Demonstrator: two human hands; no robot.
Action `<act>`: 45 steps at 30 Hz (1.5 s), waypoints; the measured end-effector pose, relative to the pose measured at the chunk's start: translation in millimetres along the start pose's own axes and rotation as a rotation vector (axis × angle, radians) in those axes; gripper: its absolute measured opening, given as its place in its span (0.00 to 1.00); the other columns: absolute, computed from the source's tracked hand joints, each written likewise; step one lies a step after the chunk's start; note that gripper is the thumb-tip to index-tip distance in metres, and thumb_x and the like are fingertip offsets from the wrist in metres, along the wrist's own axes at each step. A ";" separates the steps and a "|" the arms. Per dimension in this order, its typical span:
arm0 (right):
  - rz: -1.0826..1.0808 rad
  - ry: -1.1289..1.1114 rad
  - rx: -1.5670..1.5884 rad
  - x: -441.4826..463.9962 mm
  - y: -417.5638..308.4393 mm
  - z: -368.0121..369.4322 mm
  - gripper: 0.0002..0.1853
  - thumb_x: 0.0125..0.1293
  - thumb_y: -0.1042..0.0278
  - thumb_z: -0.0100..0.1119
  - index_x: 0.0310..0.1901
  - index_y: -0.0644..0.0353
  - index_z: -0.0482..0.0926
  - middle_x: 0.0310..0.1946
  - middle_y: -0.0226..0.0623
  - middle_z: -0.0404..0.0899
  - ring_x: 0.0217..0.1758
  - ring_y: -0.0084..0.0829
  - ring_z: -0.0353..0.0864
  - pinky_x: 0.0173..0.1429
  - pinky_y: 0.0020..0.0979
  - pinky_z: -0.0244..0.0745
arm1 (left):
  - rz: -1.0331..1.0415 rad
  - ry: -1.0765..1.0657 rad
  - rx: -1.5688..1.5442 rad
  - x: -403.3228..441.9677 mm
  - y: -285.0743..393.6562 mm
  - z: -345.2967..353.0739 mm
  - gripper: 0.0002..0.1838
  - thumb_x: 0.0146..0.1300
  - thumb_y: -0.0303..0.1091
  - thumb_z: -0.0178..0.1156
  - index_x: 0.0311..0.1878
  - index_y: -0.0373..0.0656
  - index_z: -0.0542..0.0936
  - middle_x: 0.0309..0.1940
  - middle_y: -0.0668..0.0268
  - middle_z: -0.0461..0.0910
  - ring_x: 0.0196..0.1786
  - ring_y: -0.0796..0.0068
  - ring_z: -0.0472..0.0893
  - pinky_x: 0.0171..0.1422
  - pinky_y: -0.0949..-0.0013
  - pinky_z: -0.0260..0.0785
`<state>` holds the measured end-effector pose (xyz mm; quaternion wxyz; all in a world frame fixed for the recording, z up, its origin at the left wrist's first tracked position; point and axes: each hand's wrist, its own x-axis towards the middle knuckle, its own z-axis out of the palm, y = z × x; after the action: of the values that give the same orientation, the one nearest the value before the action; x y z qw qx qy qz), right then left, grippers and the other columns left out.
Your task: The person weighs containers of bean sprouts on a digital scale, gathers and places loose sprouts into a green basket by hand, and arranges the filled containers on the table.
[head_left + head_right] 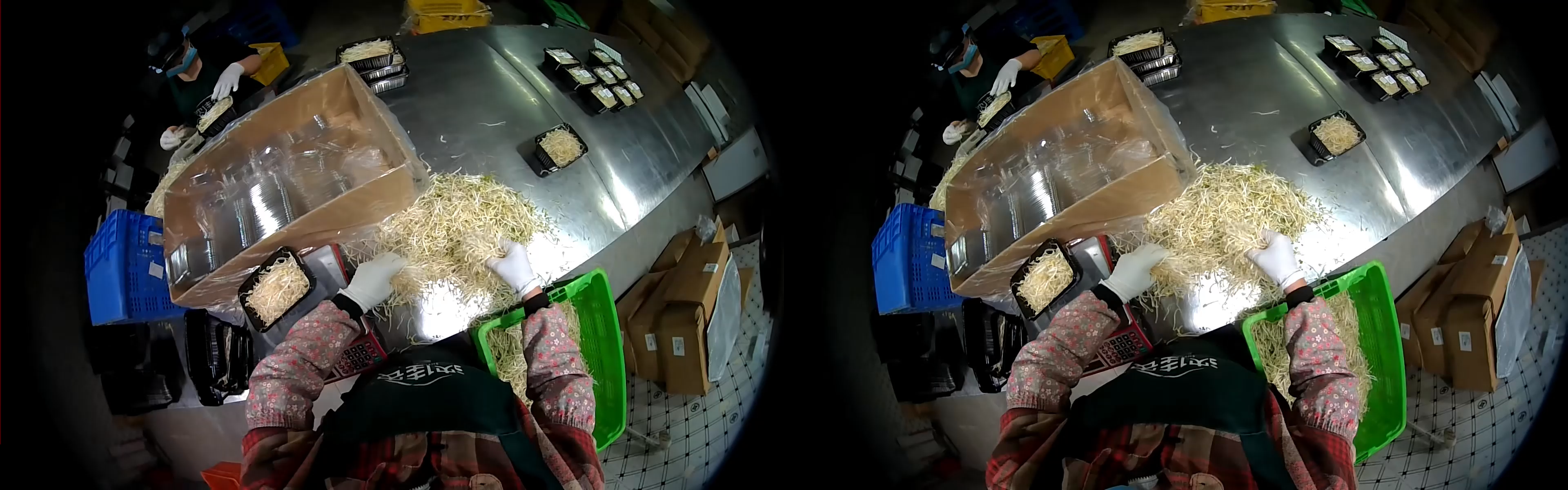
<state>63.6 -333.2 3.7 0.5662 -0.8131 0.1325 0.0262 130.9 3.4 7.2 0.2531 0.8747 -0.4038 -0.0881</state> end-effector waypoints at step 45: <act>-0.199 -0.148 -0.691 -17.0 -9.5 101.9 0.65 0.43 0.61 0.81 0.80 0.59 0.46 0.78 0.50 0.55 0.81 0.47 0.55 0.81 0.42 0.52 | -0.489 0.238 -1.068 -153.3 82.9 8.4 0.21 0.76 0.32 0.57 0.67 0.32 0.74 0.58 0.61 0.82 0.60 0.75 0.80 0.69 0.71 0.69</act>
<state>60.6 -232.5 -20.8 0.2657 -0.9613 -0.0053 0.0732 -27.9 70.2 34.9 0.6737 0.6979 -0.0592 -0.2359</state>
